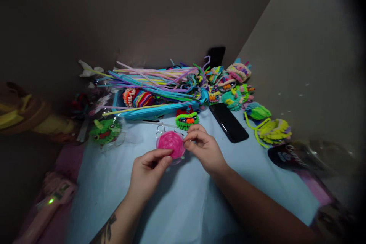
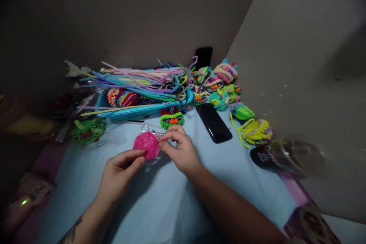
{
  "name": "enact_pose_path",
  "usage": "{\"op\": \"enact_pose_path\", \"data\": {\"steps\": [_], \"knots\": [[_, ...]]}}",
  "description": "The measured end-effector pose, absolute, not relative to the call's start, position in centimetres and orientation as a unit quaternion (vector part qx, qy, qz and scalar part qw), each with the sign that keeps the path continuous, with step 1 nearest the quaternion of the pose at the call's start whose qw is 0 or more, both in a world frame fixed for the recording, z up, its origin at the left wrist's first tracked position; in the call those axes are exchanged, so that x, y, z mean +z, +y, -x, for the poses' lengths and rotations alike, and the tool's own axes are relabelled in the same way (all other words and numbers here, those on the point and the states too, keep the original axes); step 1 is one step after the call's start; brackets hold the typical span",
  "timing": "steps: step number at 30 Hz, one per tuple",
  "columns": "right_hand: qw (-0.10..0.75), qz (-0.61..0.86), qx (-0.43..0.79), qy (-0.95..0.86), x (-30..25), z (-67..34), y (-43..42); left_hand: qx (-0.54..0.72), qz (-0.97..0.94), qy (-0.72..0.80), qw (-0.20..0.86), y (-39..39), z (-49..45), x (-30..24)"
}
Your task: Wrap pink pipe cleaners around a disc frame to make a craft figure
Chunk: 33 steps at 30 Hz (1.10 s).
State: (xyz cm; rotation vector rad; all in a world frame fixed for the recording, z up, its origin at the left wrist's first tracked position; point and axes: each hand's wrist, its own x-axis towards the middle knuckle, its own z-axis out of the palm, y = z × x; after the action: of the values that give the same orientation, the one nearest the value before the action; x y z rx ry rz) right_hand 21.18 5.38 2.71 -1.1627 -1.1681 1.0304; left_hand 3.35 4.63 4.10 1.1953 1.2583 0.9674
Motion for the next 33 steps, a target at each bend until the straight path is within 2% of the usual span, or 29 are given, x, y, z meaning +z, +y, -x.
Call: {"op": "enact_pose_path", "data": {"steps": [9,15,19,25,28,33], "knots": [[0.565,0.491,0.449,-0.488,2.5,-21.3,5.4,0.399,-0.495,0.524,0.566,4.7,-3.3,4.2],[0.538,0.47,0.505,-0.485,2.4,-21.4,5.3,0.404,-0.513,0.507,0.563,4.8,-3.1,4.4],[0.525,0.467,0.523,-0.482,2.4,-21.2,5.2,0.417,-0.549,0.499,0.526,4.9,-3.3,4.3],[0.567,0.518,0.439,-0.466,2.0,-20.8,5.0,0.463,-0.586,0.533,0.397,4.5,-3.6,3.6],[0.576,0.528,0.424,-0.459,1.9,-20.3,4.8,0.445,-0.606,0.526,0.398,4.0,-3.8,3.4],[0.575,0.509,0.47,-0.434,1.7,-19.1,4.3,0.453,-0.604,0.537,0.377,3.5,-4.0,3.5]]}}
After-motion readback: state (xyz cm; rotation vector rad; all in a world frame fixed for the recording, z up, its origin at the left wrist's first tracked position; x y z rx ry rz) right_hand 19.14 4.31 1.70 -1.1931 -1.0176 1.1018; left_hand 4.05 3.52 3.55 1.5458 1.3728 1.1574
